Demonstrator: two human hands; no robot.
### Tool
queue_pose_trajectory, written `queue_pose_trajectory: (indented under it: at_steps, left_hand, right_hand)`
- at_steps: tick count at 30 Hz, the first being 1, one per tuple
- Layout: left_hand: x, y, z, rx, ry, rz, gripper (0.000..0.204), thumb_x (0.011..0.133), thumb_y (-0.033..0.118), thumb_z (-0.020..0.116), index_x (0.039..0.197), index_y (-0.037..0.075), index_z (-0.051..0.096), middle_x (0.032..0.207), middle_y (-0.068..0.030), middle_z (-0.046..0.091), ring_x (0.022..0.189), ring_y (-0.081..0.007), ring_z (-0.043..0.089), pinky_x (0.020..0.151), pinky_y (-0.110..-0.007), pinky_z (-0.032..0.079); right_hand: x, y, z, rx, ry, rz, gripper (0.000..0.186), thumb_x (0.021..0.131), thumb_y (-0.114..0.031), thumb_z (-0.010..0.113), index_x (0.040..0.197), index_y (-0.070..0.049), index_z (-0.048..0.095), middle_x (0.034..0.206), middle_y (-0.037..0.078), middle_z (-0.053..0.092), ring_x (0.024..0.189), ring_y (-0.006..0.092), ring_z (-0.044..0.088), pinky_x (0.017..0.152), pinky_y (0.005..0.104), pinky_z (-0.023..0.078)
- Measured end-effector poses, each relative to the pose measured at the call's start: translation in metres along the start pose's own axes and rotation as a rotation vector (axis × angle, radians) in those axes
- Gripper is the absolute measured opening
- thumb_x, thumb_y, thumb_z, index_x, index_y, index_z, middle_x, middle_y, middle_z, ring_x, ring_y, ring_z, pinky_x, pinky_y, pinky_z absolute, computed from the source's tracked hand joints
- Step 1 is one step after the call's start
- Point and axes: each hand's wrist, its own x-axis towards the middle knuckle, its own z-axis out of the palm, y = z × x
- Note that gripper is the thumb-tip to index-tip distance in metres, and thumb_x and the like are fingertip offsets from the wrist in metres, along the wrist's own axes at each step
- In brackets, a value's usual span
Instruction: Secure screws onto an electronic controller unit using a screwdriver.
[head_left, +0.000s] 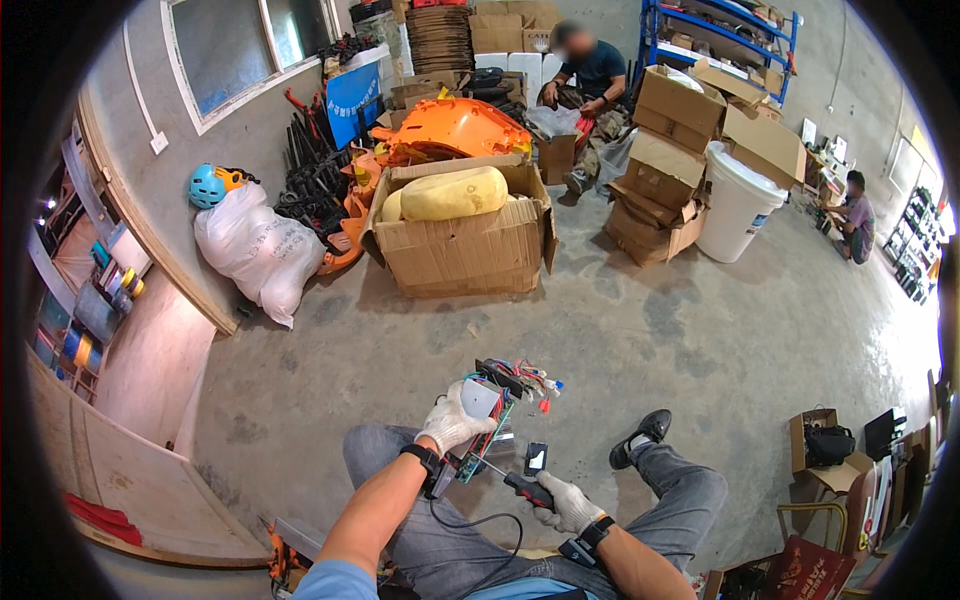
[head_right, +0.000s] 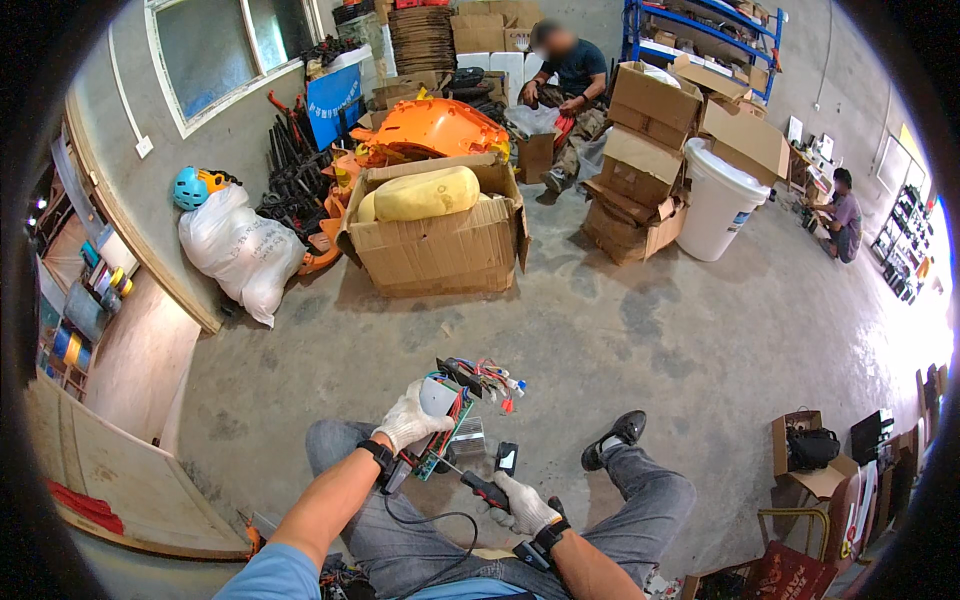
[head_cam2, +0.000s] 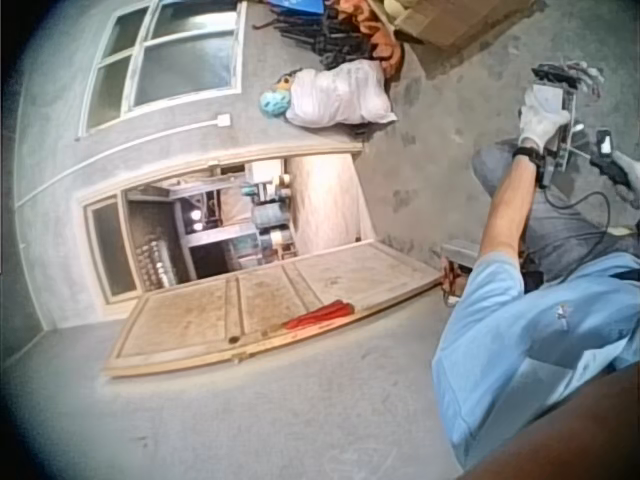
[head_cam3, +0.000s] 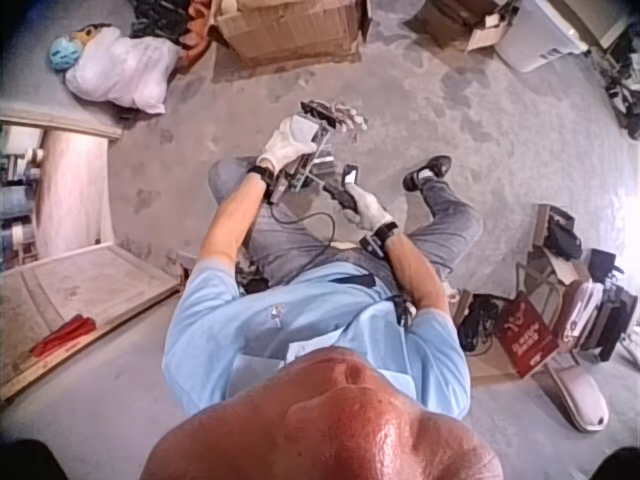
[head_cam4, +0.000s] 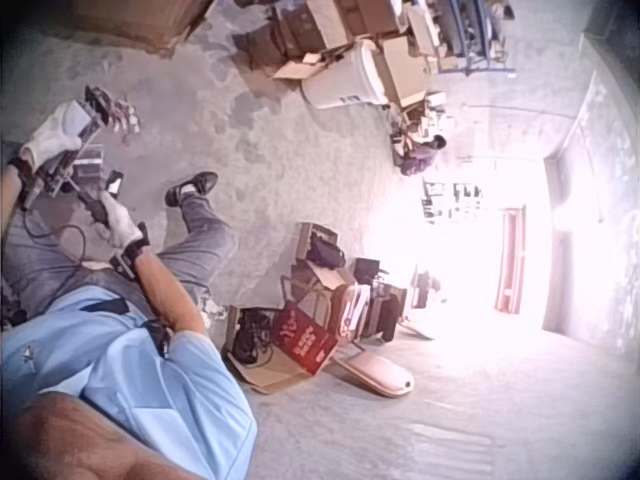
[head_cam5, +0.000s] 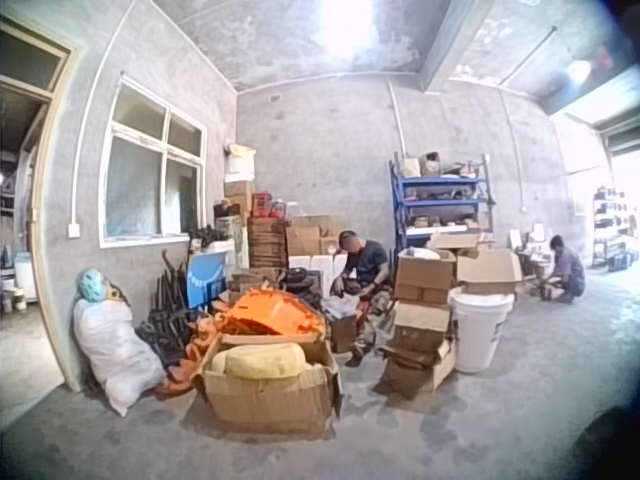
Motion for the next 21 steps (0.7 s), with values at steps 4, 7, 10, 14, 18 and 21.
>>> queue_pose_trajectory:
  at_steps: [4,7,10,14,18,21]
  left_hand:
    - [0.002,-0.006,0.002,-0.006,0.01,0.003,0.12,0.065,0.054,0.092,0.159,0.001,0.038,0.143,-0.0284,0.063,0.132,-0.0414,0.063,0.112,-0.046,0.049]
    - [0.008,-0.014,0.004,-0.028,-0.009,0.037,0.122,0.065,0.059,0.088,0.162,0.008,0.034,0.146,-0.0328,0.055,0.134,-0.0468,0.059,0.113,-0.049,0.049]
    - [0.004,-0.006,0.002,-0.025,-0.013,0.009,0.121,0.065,0.058,0.088,0.161,0.008,0.034,0.146,-0.0327,0.055,0.134,-0.0462,0.059,0.113,-0.049,0.049]
    - [0.003,-0.004,0.001,-0.026,-0.011,0.005,0.121,0.064,0.058,0.088,0.161,0.008,0.035,0.146,-0.0323,0.056,0.133,-0.0463,0.059,0.113,-0.049,0.049]
    - [0.003,-0.006,0.001,-0.008,-0.017,-0.009,0.122,0.064,0.058,0.088,0.161,0.009,0.034,0.146,-0.0319,0.055,0.133,-0.0467,0.059,0.113,-0.049,0.049]
    - [0.005,-0.009,0.003,-0.005,-0.016,0.002,0.123,0.064,0.059,0.088,0.162,0.009,0.033,0.147,-0.0319,0.054,0.132,-0.0467,0.06,0.113,-0.049,0.049]
  right_hand:
    - [-0.005,-0.003,0.004,-0.153,-0.159,-0.052,0.043,0.111,-0.039,0.056,0.133,-0.003,0.062,0.078,0.001,0.058,0.051,0.0091,0.045,0.045,0.0247,0.034]
    - [0.003,0.006,0.009,-0.218,-0.043,-0.24,0.043,0.108,-0.035,0.062,0.137,-0.003,0.061,0.086,0.001,0.059,0.06,0.0081,0.049,0.051,0.0234,0.04]
    - [0.007,0.007,-0.001,-0.284,-0.019,-0.296,0.046,0.106,-0.033,0.067,0.14,-0.003,0.06,0.093,0.001,0.06,0.07,0.0082,0.055,0.06,0.0215,0.045]
    - [0.007,0.009,0.003,-0.231,-0.035,-0.304,0.046,0.109,-0.038,0.061,0.14,-0.004,0.06,0.096,0.003,0.067,0.066,0.0083,0.058,0.055,0.0212,0.047]
    - [0.0,0.002,0.011,-0.08,-0.012,-0.042,0.048,0.108,-0.05,0.06,0.126,-0.007,0.068,0.085,0.004,0.072,0.059,0.0084,0.06,0.044,0.0237,0.043]
    - [0.008,0.005,0.004,-0.065,-0.043,0.02,0.048,0.108,-0.051,0.059,0.126,-0.007,0.068,0.086,0.003,0.073,0.058,0.0088,0.06,0.043,0.0239,0.042]
